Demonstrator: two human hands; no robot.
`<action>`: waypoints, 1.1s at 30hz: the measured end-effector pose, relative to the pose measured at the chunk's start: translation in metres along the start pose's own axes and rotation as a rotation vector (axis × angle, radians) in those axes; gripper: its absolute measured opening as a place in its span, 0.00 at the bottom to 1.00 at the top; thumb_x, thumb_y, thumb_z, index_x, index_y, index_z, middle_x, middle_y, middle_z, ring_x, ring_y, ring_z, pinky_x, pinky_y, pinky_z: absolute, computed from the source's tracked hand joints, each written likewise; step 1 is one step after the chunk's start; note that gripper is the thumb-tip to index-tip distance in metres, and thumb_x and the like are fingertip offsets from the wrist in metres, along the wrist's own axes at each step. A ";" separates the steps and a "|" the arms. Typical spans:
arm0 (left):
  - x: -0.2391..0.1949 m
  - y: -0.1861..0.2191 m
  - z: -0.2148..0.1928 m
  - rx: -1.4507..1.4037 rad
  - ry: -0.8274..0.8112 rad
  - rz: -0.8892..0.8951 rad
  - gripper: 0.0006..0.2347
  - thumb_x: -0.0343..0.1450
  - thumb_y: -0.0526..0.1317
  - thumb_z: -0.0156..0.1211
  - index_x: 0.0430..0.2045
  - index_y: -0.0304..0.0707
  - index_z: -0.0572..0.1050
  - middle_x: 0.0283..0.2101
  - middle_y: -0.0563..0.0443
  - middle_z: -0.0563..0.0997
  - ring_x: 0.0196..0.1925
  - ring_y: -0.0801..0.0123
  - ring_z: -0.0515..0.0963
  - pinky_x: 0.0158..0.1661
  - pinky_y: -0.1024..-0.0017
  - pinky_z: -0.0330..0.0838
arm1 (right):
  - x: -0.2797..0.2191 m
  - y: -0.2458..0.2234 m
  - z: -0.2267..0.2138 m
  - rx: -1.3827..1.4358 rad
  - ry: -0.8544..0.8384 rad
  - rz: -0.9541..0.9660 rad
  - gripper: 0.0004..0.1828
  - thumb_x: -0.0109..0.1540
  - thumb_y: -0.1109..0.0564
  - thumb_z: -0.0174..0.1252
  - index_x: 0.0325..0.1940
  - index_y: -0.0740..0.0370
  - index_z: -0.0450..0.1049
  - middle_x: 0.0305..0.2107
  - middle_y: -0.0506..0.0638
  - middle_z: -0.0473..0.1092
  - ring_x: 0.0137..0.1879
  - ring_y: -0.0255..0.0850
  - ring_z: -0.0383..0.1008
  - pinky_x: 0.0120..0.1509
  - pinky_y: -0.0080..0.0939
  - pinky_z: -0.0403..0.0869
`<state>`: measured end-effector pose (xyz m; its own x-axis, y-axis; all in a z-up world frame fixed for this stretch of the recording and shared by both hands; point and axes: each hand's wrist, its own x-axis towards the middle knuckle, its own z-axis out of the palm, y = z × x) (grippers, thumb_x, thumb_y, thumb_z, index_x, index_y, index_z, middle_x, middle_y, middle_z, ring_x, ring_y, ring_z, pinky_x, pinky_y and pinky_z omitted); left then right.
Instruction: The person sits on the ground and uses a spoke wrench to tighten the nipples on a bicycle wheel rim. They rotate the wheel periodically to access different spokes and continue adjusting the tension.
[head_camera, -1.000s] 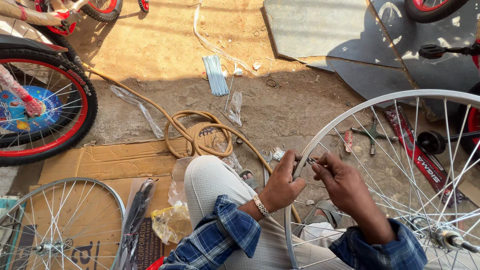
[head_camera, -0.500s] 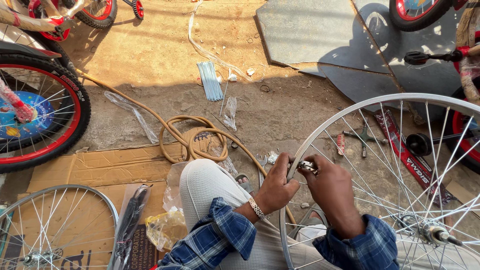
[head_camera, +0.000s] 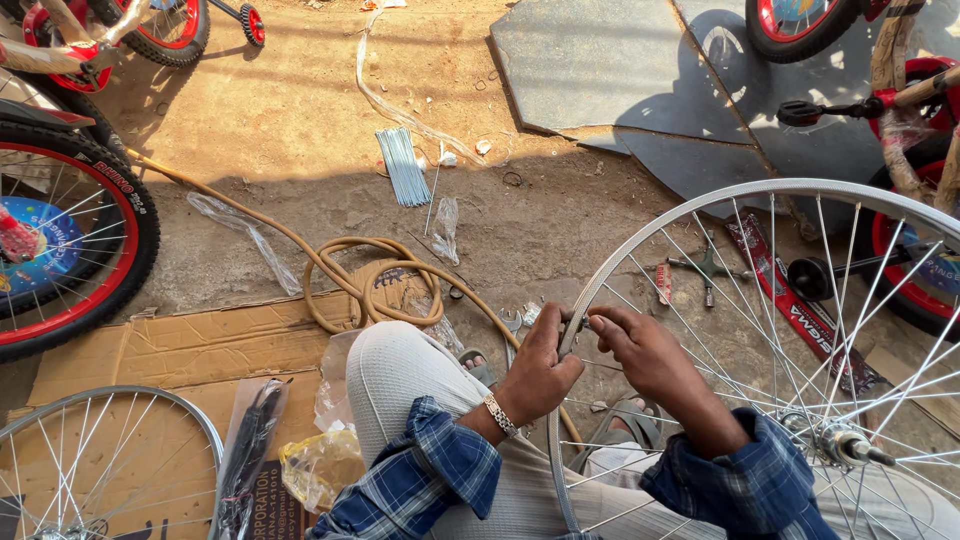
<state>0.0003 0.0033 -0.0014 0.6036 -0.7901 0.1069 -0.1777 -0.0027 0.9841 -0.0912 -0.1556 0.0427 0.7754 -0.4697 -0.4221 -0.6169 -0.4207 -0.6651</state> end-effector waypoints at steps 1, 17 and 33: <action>0.001 0.001 0.000 0.006 0.005 -0.006 0.19 0.64 0.30 0.55 0.49 0.34 0.63 0.43 0.42 0.72 0.41 0.61 0.74 0.43 0.62 0.70 | -0.001 -0.002 -0.001 -0.006 0.010 -0.015 0.28 0.67 0.39 0.48 0.65 0.56 0.73 0.37 0.57 0.81 0.44 0.44 0.82 0.46 0.47 0.79; -0.006 0.004 0.002 -0.118 -0.080 -0.134 0.22 0.67 0.29 0.52 0.57 0.34 0.61 0.47 0.45 0.71 0.41 0.71 0.74 0.39 0.71 0.73 | -0.029 -0.013 0.019 -0.188 0.483 -0.284 0.23 0.60 0.49 0.73 0.48 0.65 0.72 0.35 0.54 0.79 0.38 0.46 0.82 0.38 0.45 0.76; -0.007 -0.007 -0.004 -0.531 -0.059 -0.265 0.12 0.77 0.31 0.47 0.55 0.36 0.65 0.34 0.54 0.74 0.32 0.83 0.72 0.34 0.79 0.74 | -0.038 -0.013 0.008 -0.200 0.462 -0.566 0.10 0.69 0.56 0.65 0.45 0.64 0.71 0.45 0.55 0.80 0.45 0.48 0.82 0.44 0.47 0.77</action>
<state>0.0004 0.0117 -0.0086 0.5274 -0.8371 -0.1453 0.3951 0.0903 0.9142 -0.1115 -0.1265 0.0627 0.8727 -0.3994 0.2810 -0.1886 -0.8064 -0.5604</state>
